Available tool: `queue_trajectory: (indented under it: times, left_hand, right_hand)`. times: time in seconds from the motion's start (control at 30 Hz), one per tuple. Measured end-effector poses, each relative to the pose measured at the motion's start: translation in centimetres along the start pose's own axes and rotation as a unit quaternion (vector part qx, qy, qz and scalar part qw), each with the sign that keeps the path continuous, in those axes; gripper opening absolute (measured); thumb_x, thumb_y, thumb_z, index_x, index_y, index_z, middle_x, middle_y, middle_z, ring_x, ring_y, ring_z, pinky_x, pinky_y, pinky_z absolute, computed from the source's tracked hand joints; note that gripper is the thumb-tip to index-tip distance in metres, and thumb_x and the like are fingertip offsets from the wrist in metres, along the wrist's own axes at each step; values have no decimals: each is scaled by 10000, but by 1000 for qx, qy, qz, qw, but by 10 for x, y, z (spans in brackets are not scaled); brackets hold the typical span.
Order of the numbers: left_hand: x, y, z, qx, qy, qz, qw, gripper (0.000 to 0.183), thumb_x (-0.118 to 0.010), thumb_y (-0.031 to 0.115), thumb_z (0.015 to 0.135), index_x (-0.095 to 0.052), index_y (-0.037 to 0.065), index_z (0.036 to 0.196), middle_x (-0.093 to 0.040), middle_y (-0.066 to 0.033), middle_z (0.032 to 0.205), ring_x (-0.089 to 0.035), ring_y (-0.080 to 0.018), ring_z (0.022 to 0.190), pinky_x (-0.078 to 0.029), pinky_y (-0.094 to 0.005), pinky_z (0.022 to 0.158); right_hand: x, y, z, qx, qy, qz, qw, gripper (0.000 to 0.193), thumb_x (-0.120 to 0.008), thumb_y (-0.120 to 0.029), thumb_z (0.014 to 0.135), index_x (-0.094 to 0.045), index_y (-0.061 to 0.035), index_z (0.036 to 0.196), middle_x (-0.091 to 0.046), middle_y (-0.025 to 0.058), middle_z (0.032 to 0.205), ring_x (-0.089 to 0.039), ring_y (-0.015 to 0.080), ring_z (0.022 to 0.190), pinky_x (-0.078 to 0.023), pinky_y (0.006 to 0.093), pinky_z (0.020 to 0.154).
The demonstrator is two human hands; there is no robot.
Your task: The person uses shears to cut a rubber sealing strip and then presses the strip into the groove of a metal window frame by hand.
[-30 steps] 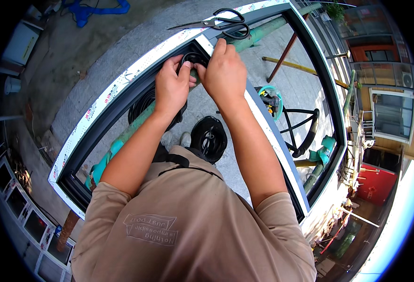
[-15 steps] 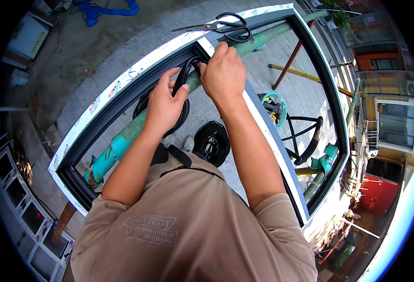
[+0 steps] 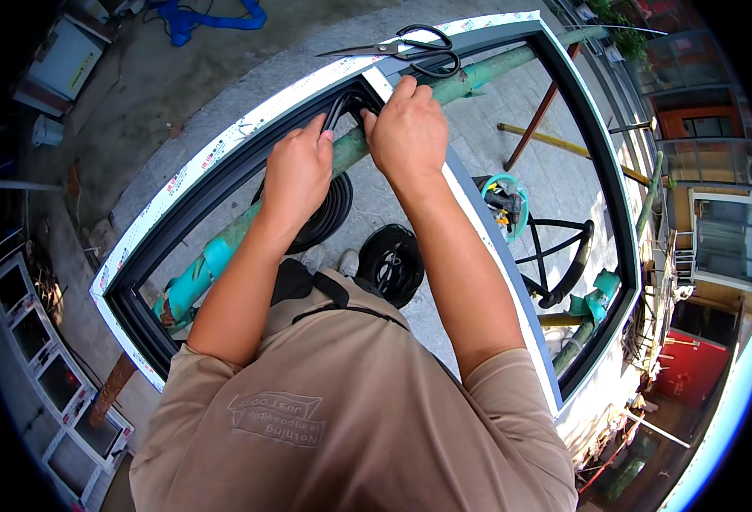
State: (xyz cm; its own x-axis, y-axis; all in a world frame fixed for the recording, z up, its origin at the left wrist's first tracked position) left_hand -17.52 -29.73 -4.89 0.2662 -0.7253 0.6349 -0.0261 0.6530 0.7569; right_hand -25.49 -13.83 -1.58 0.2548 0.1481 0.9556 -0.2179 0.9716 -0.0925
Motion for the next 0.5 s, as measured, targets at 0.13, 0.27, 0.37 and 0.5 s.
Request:
queue_trajectory:
  times: [0.13,0.27,0.37,0.5]
  left_hand:
    - [-10,-1,11,-19,14,5,1000,407,-617,213,1131,-773,-96,1345,-786,-373,1165,-774,-539,1073,-610,-582,983]
    - [-12,-2,15,-33,24,2,999,402,-617,218,1128,-783,-89,1328,-795,-359,1133,-778,-536,1052,-610,-592,977]
    - [-13,-5,16,-32,30,7,999,395,-620,218,1125,-790,-79,1323,-799,-349,1129,-780,-531,1048,-612,-594,973]
    - [-14,-2,18,-22,39,11,999,380,-627,216,1121,-798,-50,1332,-802,-339,1123,-782,-526,1041,-617,-593,965]
  right_hand:
    - [-1,0,-1,-3,-8,-6,1000,676,-956,-432,890,-590,-1,1259,-702,183,1181,-757,365,1076,-631,459,906]
    - [-1,0,-1,2,3,2,1000,680,-954,-422,887,-586,3,1269,-700,185,1177,-752,367,1088,-629,459,912]
    - [-1,-1,-1,3,0,3,1000,681,-947,-420,890,-584,7,1276,-697,186,1175,-750,367,1091,-628,457,914]
    - [1,-2,-1,2,1,-8,1000,688,-932,-432,901,-585,16,1290,-695,189,1172,-749,367,1085,-628,457,913]
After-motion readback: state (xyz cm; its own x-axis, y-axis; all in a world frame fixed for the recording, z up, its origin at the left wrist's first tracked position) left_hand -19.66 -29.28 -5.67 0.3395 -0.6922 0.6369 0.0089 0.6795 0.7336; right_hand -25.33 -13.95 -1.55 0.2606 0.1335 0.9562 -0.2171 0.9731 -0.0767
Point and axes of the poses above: each hand's wrist, its own z-axis towards the middle knuckle, its own x-axis out of the back of the hand, y = z × x, the point moved 5 cm from there along z, towards the middle knuckle
